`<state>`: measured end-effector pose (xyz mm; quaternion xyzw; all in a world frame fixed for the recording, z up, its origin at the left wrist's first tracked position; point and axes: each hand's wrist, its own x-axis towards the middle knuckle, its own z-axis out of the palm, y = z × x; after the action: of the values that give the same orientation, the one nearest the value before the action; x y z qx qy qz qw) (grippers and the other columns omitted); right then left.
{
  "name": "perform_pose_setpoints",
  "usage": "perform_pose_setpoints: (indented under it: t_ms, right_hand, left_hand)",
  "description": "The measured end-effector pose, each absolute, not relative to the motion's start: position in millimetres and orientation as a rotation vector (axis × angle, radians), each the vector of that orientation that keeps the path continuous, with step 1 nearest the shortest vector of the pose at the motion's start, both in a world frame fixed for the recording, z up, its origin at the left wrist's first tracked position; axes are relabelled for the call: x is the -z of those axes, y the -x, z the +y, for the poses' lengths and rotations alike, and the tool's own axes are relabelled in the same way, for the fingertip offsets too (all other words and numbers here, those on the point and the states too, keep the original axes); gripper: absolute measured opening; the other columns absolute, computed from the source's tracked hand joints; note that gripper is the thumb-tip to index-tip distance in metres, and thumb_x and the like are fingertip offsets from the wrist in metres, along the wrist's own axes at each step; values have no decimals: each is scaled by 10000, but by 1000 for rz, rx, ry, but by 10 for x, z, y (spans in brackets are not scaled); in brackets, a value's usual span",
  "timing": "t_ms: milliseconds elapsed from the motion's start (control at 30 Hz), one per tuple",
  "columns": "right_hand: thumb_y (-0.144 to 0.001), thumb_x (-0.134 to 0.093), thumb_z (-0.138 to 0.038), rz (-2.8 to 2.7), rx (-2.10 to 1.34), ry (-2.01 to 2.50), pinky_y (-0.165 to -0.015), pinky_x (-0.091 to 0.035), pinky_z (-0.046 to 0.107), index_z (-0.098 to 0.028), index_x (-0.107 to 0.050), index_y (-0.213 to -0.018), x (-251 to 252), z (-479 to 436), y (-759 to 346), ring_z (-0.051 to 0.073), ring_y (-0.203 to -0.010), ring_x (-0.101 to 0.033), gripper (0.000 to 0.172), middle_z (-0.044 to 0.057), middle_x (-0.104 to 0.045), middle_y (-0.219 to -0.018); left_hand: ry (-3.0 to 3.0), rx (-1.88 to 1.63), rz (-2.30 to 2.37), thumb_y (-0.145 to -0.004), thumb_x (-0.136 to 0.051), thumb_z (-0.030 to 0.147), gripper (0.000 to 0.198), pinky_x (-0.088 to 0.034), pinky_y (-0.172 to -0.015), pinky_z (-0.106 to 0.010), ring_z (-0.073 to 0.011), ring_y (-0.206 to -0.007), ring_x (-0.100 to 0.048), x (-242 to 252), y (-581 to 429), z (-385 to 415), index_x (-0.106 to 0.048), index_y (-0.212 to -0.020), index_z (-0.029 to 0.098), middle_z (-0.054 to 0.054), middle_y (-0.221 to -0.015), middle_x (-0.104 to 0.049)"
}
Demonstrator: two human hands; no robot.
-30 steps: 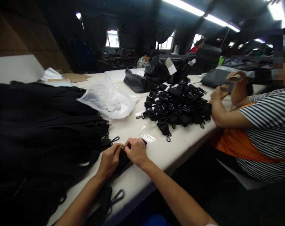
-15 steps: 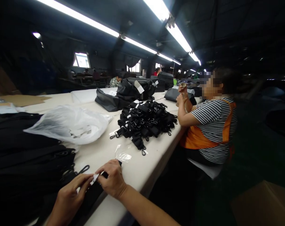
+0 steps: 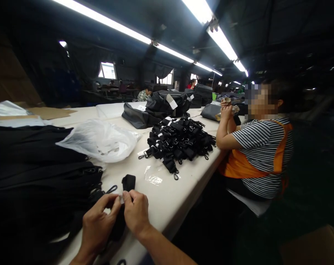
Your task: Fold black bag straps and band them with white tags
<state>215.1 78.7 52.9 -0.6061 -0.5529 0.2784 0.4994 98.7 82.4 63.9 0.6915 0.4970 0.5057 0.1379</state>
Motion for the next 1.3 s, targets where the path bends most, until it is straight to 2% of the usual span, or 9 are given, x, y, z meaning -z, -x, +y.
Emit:
perform_pose_setpoints:
  t_ms: [133, 333, 633, 833, 933, 1033, 1100, 1200, 1300]
  right_hand:
    - [-939, -462, -444, -1398, -545, 1531, -529, -212, 256, -182, -390, -565, -523, 786, -2180, 109, -531, -295, 462, -41, -367, -521]
    - [-957, -452, -413, -1547, -283, 1557, -580, -228, 273, -179, -443, -582, -528, 764, -2287, 113, -551, -319, 442, -19, -445, -560]
    - [-845, -602, -541, -1379, -913, 1232, -533, -306, 231, -167, -492, -561, -675, 891, -2409, 97, -546, -366, 483, -44, -393, -546]
    - [-795, -656, -596, -1060, -1384, 1008, -674, -480, 265, -158, -613, -1006, -616, 758, -2350, 148, -694, -583, 489, 26, -630, -808]
    - [-820, -616, -611, -1024, -1498, 877, -624, -510, 296, -149, -614, -979, -686, 706, -2420, 156, -622, -592, 488, 36, -637, -781]
    - [-841, -597, -583, -1143, -1208, 1065, -584, -504, 291, -154, -612, -949, -905, 891, -2794, 166, -601, -590, 443, 33, -643, -748]
    - [-882, -557, -535, -1317, -800, 1261, -676, -511, 300, -157, -637, -968, -1133, 1166, -3146, 201, -735, -627, 396, 60, -679, -826]
    - [-933, -513, -444, -1553, -173, 1607, -870, -467, 330, -192, -643, -1151, -1487, 1723, -3566, 261, -1022, -620, 357, 105, -700, -1057]
    - [-980, -433, -410, -1726, 166, 1965, -930, -422, 329, -231, -537, -1345, -1632, 2270, -3694, 258, -1139, -588, 419, 112, -669, -1194]
  left_hand:
    - [-1586, -1468, 1536, -754, -655, 412, 211, -424, -601, -248, -162, -595, -596, -699, -981, 829, -682, -777, 204, -1, -662, -663]
    - [-771, -1413, 985, -648, -788, 300, 236, -390, -538, -148, -61, -528, -493, -711, -1043, 851, -643, -755, 148, 35, -584, -586]
    - [-555, -1254, 674, -643, -802, 245, 284, -388, -491, -112, -15, -503, -391, -859, -980, 868, -542, -683, 136, 61, -596, -439]
    - [-579, -1240, 673, -698, -810, 237, 249, -443, -524, -119, -28, -536, -463, -865, -1025, 839, -611, -812, 139, 39, -648, -519]
    - [-591, -1242, 746, -652, -854, 244, 313, -506, -610, -139, -58, -623, -557, -828, -1008, 861, -647, -867, 149, 7, -730, -605]
    - [-598, -1283, 827, -605, -881, 263, 358, -547, -717, -191, -115, -766, -618, -795, -955, 902, -681, -879, 147, -28, -833, -656]
    - [-583, -1298, 876, -583, -891, 280, 378, -544, -692, -191, -123, -766, -615, -780, -906, 928, -693, -878, 148, -29, -832, -659]
    - [-568, -1305, 887, -591, -886, 293, 370, -519, -621, -174, -102, -686, -587, -757, -845, 958, -698, -879, 156, -16, -778, -645]
    - [-589, -1282, 861, -642, -857, 300, 324, -497, -592, -172, -93, -649, -566, -733, -814, 984, -694, -879, 151, -15, -738, -632]
